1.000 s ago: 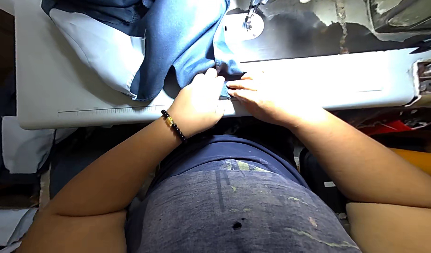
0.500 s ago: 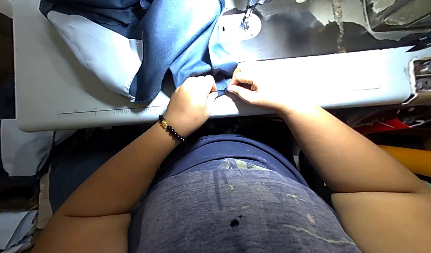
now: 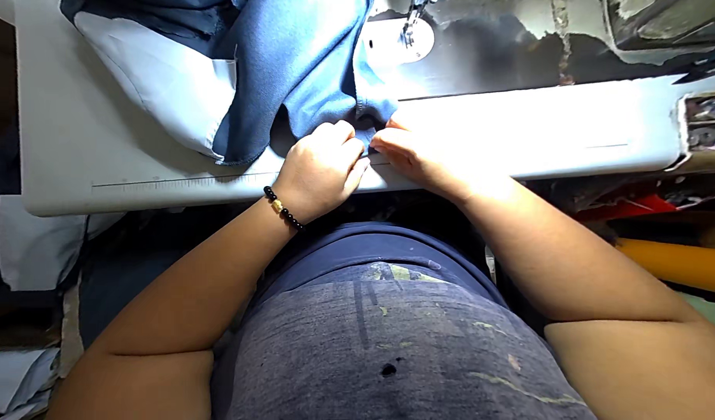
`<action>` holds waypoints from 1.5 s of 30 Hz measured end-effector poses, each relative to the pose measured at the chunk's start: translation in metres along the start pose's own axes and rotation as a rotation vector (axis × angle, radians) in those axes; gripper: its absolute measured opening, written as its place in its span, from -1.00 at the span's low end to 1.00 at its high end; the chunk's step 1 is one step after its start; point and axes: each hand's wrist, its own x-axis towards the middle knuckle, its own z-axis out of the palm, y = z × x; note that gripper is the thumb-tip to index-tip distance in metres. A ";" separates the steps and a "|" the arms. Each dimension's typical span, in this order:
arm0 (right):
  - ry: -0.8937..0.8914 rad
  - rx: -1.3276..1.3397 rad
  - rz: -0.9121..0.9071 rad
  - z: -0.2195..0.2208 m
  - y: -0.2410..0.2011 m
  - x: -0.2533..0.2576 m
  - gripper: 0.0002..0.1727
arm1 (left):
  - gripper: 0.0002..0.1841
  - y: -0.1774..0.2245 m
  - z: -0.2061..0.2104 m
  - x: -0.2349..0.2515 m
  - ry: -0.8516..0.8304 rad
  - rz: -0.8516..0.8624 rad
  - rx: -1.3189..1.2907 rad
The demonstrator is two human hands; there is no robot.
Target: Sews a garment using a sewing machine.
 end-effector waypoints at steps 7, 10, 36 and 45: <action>-0.158 0.237 0.151 -0.007 0.016 0.003 -0.65 | -0.78 -0.006 0.004 0.005 0.082 -0.011 -0.094; -0.023 0.040 -0.004 -0.002 0.014 0.002 -0.75 | -0.76 -0.003 0.002 0.008 0.069 0.025 -0.017; 0.021 -0.026 0.364 -0.007 0.017 0.005 -0.66 | -0.83 0.003 -0.024 0.046 -0.361 -0.428 -0.120; -0.106 -0.126 0.318 -0.017 0.023 0.014 -0.63 | -0.87 0.029 -0.039 0.076 -0.456 0.119 0.381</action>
